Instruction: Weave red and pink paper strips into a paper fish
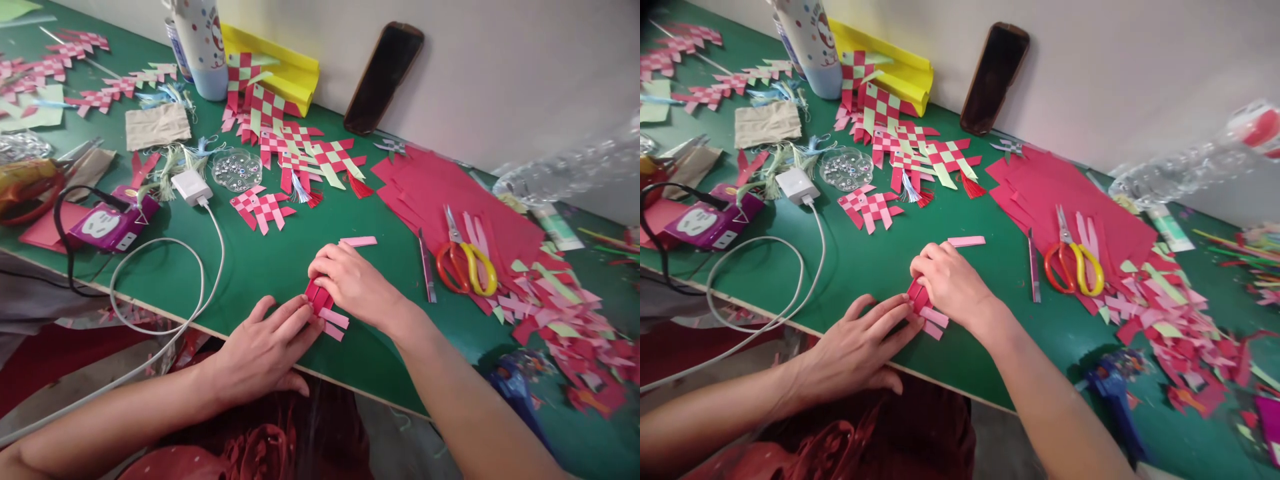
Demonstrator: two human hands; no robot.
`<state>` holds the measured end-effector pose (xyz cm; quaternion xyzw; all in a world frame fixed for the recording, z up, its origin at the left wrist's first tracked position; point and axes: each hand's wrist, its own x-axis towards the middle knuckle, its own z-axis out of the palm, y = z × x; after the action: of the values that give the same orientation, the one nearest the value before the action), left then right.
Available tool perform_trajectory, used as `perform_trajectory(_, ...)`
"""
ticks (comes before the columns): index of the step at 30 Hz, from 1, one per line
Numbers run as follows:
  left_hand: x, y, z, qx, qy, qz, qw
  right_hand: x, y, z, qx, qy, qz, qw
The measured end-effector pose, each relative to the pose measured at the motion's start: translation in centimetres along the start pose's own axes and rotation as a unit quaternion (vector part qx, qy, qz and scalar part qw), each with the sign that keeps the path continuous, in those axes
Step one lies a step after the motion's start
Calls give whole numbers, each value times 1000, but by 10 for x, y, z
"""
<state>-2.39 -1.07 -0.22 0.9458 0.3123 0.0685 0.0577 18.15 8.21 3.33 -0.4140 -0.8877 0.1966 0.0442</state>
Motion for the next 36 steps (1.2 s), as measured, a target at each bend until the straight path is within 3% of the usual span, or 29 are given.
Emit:
perform_trajectory(7,0,-1,-1,-2,11,1,1000,-51,-15,5,24,168,74,983)
perform_trajectory(11,1,-1,-1,-1,12,0,1000,-77,-32,26,30,164,81,983)
perform_trajectory(16,0,0,-2,16,-4,8,1000,-82,-40,43,31,157,121,980)
perform_trajectory(29,0,1,-4,47,-33,15,998,-84,-40,44,36,167,113,979)
perform_trajectory(36,-1,1,-2,54,-26,14,998,-76,-45,47,17,190,170,967)
